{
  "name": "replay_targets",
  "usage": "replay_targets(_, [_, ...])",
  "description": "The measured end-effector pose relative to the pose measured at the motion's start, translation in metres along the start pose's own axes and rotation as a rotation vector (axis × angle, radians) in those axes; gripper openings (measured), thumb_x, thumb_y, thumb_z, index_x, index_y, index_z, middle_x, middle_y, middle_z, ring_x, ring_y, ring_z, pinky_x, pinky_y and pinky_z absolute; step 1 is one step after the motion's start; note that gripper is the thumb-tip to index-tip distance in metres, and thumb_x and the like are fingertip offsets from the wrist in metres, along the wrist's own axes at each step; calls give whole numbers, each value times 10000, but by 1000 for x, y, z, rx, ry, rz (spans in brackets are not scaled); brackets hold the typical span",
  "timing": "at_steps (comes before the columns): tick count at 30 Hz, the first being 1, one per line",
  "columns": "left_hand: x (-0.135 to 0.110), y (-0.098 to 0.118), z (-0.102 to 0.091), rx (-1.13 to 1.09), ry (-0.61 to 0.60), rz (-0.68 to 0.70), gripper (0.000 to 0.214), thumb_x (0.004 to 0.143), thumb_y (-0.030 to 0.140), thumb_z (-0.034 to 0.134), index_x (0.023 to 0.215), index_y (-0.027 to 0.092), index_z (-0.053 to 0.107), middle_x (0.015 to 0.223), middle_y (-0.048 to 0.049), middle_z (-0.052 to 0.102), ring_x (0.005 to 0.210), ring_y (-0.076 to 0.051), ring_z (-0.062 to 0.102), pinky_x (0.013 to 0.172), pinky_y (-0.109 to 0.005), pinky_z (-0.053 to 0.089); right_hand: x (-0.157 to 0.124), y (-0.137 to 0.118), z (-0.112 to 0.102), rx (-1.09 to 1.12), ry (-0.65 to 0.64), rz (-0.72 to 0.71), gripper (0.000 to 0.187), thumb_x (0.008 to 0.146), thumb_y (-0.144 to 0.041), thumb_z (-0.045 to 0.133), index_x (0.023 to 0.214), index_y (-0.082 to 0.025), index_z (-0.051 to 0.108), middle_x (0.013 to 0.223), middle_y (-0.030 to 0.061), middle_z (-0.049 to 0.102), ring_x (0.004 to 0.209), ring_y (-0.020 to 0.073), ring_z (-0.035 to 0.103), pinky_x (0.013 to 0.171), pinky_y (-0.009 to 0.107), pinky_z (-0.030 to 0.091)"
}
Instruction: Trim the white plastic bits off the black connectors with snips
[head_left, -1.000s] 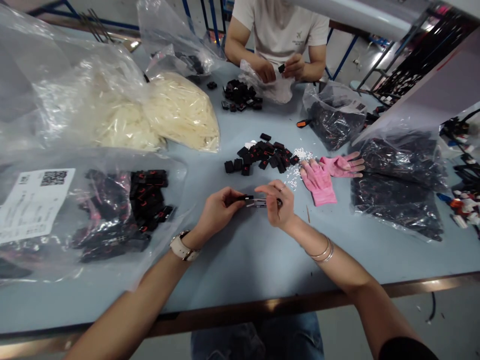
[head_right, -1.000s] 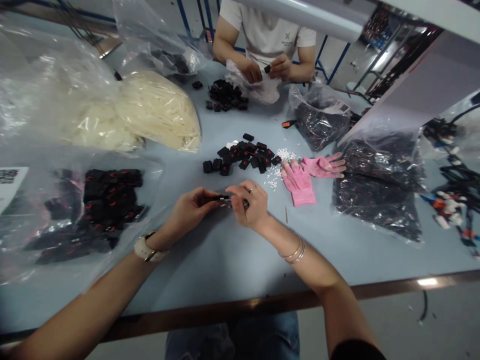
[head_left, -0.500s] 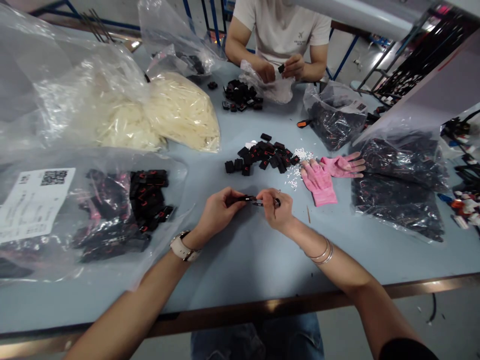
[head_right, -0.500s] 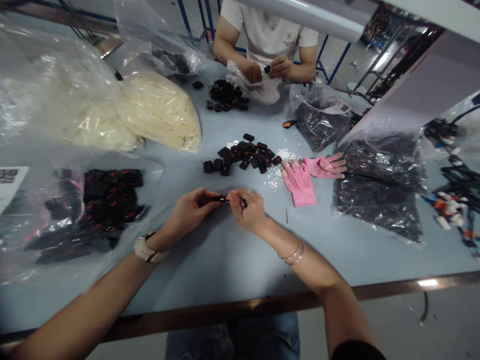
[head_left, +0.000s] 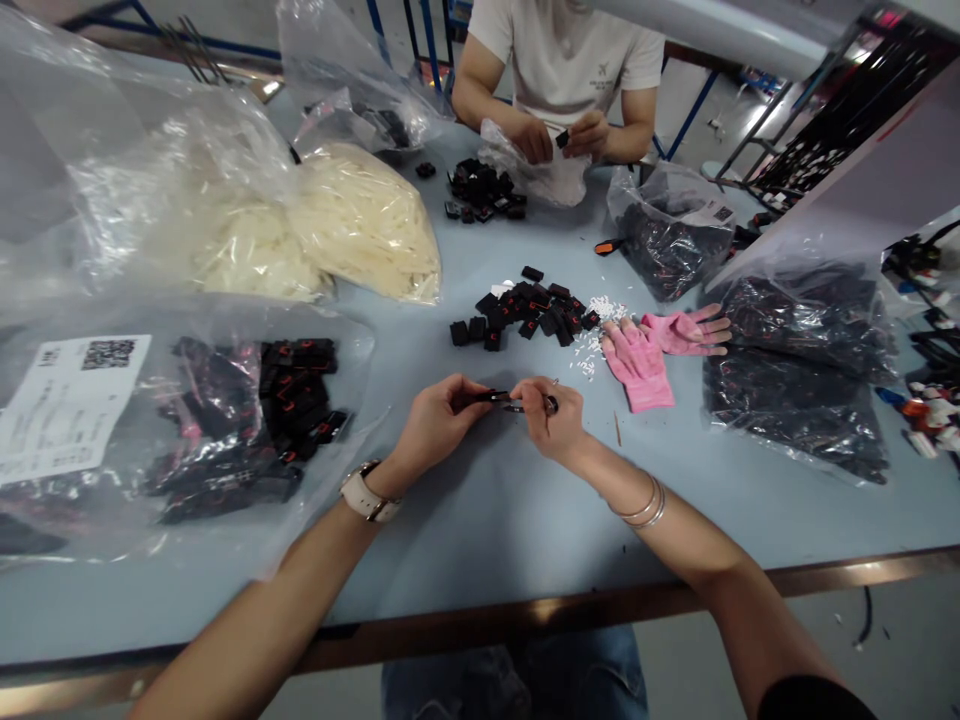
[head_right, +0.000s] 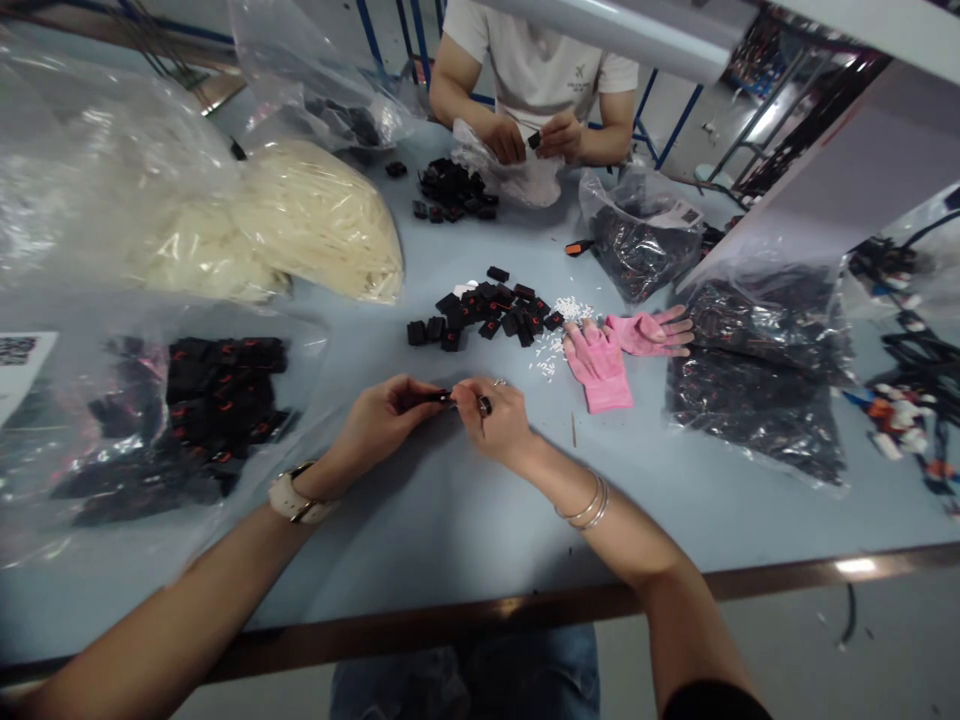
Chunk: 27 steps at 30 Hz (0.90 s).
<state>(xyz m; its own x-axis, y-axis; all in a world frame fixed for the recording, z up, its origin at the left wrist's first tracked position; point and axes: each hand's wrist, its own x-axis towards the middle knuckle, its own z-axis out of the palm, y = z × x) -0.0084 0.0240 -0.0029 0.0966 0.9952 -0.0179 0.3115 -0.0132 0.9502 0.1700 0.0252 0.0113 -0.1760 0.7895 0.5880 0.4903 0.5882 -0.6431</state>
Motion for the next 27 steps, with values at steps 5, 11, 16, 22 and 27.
replay_targets(5, [0,-1,0,-37,-4,-20,168,720,340,680,801,195,657,814,-40,740,735,-206,678,705,-340,531,1,-2,-1,15,8,-19,443,989,-400,349,759,-181,657,643,29,670,518,106,569,538,234,452])
replay_targets(11, [0,1,2,-113,7,-42,165,696,341,701,780,201,677,803,-47,745,730,-214,676,682,-335,519,2,-3,-1,0,-22,4,451,990,-399,332,750,-192,653,668,37,689,596,121,623,597,241,480])
replay_targets(16, [-1,-1,4,-148,33,-42,167,677,353,723,757,213,679,789,-42,741,712,-209,669,684,-335,513,4,-6,-1,-10,-61,16,445,991,-398,338,757,-187,652,660,39,683,589,123,615,591,242,468])
replay_targets(22, [-1,-1,4,-116,47,-39,172,680,360,707,757,208,677,776,-41,740,696,-209,669,665,-333,516,5,-6,-1,-79,-151,-9,492,1008,-412,293,781,-182,665,651,32,659,576,112,588,585,232,441])
replay_targets(27, [-2,6,3,-118,28,-33,162,690,361,690,724,207,654,776,-34,738,704,-202,672,690,-327,530,5,-4,3,-138,-215,-74,478,1011,-399,314,754,-182,653,649,35,655,586,117,590,590,234,424])
